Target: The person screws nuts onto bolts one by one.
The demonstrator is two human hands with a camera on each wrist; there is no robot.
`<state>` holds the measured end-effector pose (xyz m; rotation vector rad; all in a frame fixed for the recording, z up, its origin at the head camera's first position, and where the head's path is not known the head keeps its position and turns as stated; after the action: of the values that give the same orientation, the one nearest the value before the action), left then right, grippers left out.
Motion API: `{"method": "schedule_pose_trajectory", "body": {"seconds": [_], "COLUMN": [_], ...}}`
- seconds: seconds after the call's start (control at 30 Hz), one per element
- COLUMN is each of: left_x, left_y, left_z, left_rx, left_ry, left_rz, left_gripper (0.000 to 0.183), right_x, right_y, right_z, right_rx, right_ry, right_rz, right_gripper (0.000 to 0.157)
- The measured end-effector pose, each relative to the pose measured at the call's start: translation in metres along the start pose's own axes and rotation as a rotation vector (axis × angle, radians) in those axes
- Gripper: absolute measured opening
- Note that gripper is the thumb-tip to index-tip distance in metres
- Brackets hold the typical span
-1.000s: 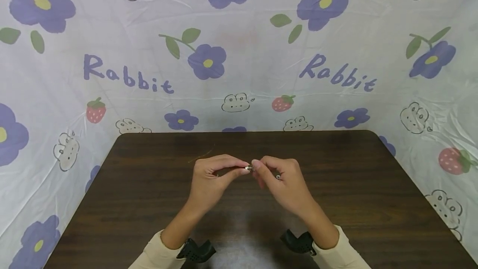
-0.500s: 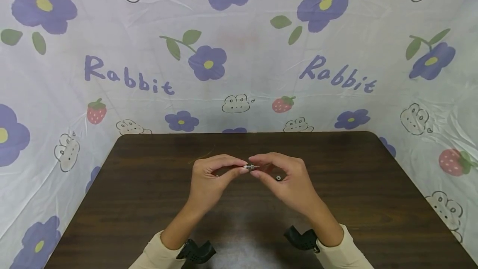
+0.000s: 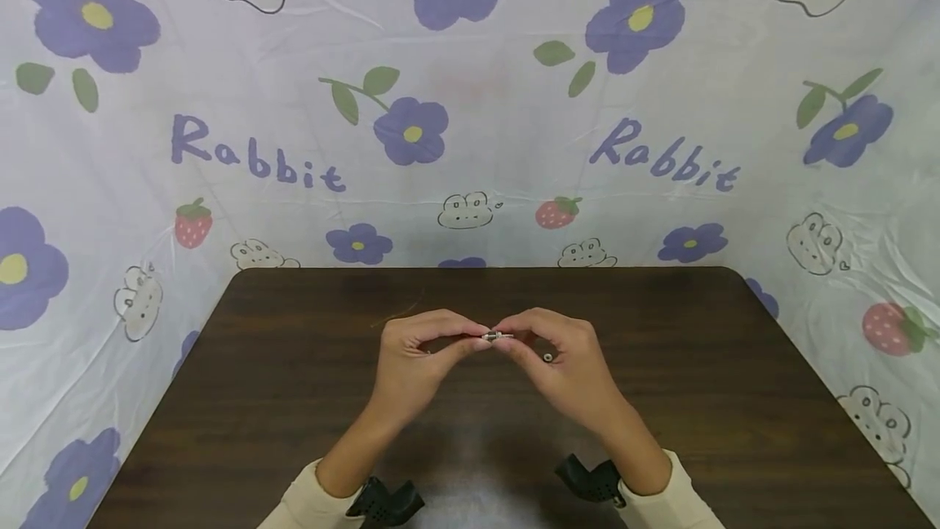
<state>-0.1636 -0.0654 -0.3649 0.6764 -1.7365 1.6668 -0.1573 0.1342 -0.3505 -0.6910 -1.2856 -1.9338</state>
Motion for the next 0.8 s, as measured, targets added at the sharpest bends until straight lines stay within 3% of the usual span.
{"method": "schedule_pose_trajectory", "body": {"seconds": [0.13,0.53,0.73,0.8], "left_x": [-0.0004,-0.0012,-0.0005,-0.0004], "left_y": [-0.0013,-0.0006,-0.0003,-0.0004], "left_z": [-0.0015,-0.003,-0.0018,-0.0013], "left_rx": [0.003,0.0,0.024,0.025], "left_ry": [0.001,0.011,-0.01,-0.019], "left_rz": [0.008,0.021,0.013,0.016], "left_gripper": [0.016,0.014,0.014,0.014], "right_x": [-0.0015,-0.0014,-0.001,-0.001], "right_y": [0.0004,0.0018,-0.0001,-0.0004], "right_z": [-0.003,-0.0076,-0.0028,-0.0006], "right_rx": [0.025,-0.002,0.024,0.037], "right_ry": [-0.002,-0.036,-0.017,-0.021], "right_rz": [-0.04,-0.084,-0.097,-0.068], "right_gripper": [0.015,0.034,0.015,0.019]}}
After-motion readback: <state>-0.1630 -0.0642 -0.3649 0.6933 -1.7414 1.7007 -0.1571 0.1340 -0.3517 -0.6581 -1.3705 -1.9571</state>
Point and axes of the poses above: each hand's wrist, its own x-axis towards the middle knuckle, its own z-axis out of the back of the hand, y = z × x, the point moved 1 cm from there along x, towards the middle knuckle, and after that the axes turned 6 degrees about -y, right-handed, at the moved point
